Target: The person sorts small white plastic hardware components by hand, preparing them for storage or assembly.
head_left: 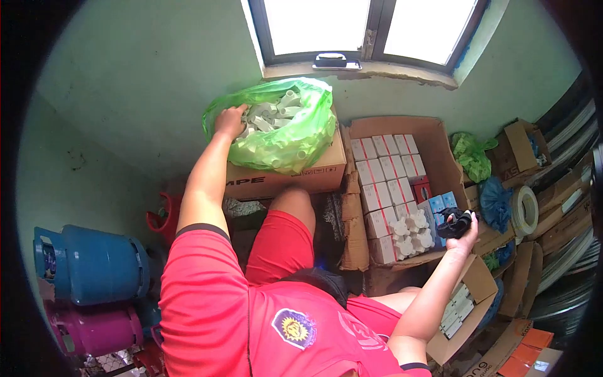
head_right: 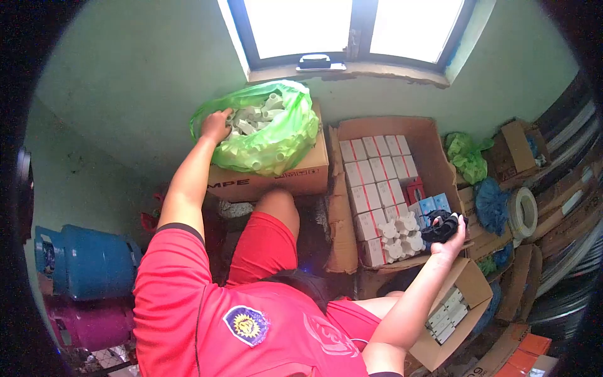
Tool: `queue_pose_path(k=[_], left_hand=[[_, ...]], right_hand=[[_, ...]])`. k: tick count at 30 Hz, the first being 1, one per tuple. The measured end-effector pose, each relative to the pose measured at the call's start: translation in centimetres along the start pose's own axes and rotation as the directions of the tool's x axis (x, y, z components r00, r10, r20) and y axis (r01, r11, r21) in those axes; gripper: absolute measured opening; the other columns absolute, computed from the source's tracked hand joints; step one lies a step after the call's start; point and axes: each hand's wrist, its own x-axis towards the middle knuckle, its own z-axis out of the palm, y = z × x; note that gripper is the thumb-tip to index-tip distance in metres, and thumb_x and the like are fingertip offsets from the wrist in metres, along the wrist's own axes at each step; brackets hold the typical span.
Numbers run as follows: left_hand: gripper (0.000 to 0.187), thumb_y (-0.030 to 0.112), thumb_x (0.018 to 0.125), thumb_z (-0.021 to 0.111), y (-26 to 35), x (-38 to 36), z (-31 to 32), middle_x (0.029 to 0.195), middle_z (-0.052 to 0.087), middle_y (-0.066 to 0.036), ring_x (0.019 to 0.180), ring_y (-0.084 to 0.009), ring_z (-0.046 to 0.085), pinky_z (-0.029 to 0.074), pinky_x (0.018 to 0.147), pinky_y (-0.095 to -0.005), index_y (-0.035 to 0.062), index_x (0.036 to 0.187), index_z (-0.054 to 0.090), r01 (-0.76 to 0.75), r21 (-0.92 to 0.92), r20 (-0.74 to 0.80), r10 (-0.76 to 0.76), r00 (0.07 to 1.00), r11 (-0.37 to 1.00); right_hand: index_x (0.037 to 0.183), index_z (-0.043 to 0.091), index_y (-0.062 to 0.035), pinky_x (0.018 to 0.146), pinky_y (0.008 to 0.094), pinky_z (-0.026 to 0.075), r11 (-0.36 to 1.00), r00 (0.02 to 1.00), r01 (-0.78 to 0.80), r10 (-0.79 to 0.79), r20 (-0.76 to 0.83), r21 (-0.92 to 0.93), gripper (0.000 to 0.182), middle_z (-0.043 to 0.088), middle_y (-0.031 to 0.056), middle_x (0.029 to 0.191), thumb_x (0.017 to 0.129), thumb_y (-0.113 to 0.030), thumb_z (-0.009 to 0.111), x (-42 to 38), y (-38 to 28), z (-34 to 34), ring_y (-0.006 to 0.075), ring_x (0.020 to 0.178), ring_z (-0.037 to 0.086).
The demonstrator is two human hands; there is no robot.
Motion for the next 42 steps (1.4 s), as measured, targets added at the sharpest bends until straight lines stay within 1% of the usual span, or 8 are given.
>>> queue_pose_path(k=[14,17,21,25,28,36,38,42], left_hand=[[0.028,0.015,0.09,0.072,1.9,-6.7,-5.7,0.1,0.073,-0.014,0.089,-0.0296,0.072,0.055,0.071,-0.0395,0.0126,0.115,0.061,-0.201,-0.49,-0.506,-0.088,0.858,0.848],[0.03,0.014,0.096,0.068,8.2,-9.6,-10.0,0.096,0.072,-0.01,0.086,-0.0174,0.071,0.054,0.071,-0.0304,0.0089,0.124,0.058,-0.382,-0.859,-0.464,-0.205,0.862,0.339],[0.022,0.013,0.101,0.061,15.2,-13.1,-14.6,0.095,0.07,-0.006,0.086,-0.0094,0.065,0.052,0.074,-0.0244,0.0047,0.121,0.061,-0.114,-0.975,-0.053,0.295,0.954,0.192],[0.018,0.016,0.102,0.059,23.5,-14.1,-11.9,0.088,0.069,-0.005,0.083,-0.0099,0.063,0.052,0.073,-0.027,0.003,0.112,0.067,-0.022,-0.983,0.116,0.705,0.699,0.184],[0.021,0.023,0.1,0.063,27.7,-14.6,-11.0,0.086,0.066,-0.003,0.084,-0.0099,0.063,0.051,0.07,-0.0292,0.0019,0.103,0.063,-0.033,-0.968,0.184,0.795,0.579,0.249],[0.032,0.039,0.101,0.062,32.4,-17.4,-11.0,0.098,0.07,-0.006,0.084,-0.0165,0.069,0.057,0.069,-0.033,0.0088,0.113,0.061,0.791,-0.608,0.527,0.709,0.468,-0.07],[0.045,0.041,0.105,0.052,32.7,-19.2,-11.4,0.106,0.069,-0.011,0.09,-0.0247,0.073,0.062,0.075,-0.041,0.0021,0.127,0.057,0.858,-0.506,0.52,0.765,0.38,-0.082],[0.04,0.035,0.105,0.055,34.5,-21.6,-10.3,0.099,0.07,-0.009,0.078,-0.0148,0.071,0.06,0.06,-0.0282,-0.0009,0.122,0.059,0.726,-0.647,0.435,0.671,0.601,-0.231]], right_hand=[[0.105,0.063,-0.012,0.077,0.0411,0.06,0.998,0.996,0.036,-0.04,0.086,0.048,0.028,0.068,0.0068,0.102,0.099,-0.039,0.059,0.5,1.5,0.5,0.024,0.09,0.068],[0.113,0.062,-0.0122,0.082,0.0446,0.06,0.984,0.99,0.051,-0.073,0.124,0.171,0.039,0.069,0.009,0.108,0.101,-0.047,0.05,-2.1,3.6,4.3,0.0276,0.096,0.069],[0.13,0.051,-0.0065,0.079,0.0455,0.062,0.995,0.929,0.083,-0.098,0.355,0.059,0.05,0.064,0.0212,0.119,0.1,-0.046,0.055,-6.3,7.5,8.1,0.0341,0.096,0.069],[0.139,0.049,-0.0076,0.088,0.0378,0.056,0.992,0.779,0.104,-0.037,0.626,-0.071,0.061,0.062,0.0144,0.123,0.098,-0.05,0.062,-11.3,10.7,10.0,0.0247,0.1,0.066],[0.133,0.055,-0.0041,0.1,0.0411,0.045,0.518,0.395,0.828,-0.267,0.879,-0.214,0.066,0.061,0.015,0.124,0.089,-0.051,0.071,-15.5,10.7,11.8,0.0288,0.114,0.06],[0.101,0.062,-0.0068,0.075,0.0429,0.052,0.153,0.234,0.971,-0.495,0.837,-0.181,0.043,0.063,0.0145,0.092,0.077,-0.034,0.085,-15.6,7.6,8.8,0.0347,0.085,0.064],[0.098,0.06,-0.0056,0.077,0.0435,0.051,0.074,0.239,0.97,-0.498,0.834,-0.233,0.041,0.063,0.0147,0.09,0.077,-0.031,0.084,-15.3,6.5,8.1,0.0352,0.085,0.063],[0.119,0.059,-0.0061,0.097,0.0481,0.041,-0.034,0.239,0.958,-0.449,0.861,-0.284,0.05,0.048,0.0214,0.122,0.086,-0.041,0.074,-15.9,4.5,7.7,0.037,0.115,0.05]])
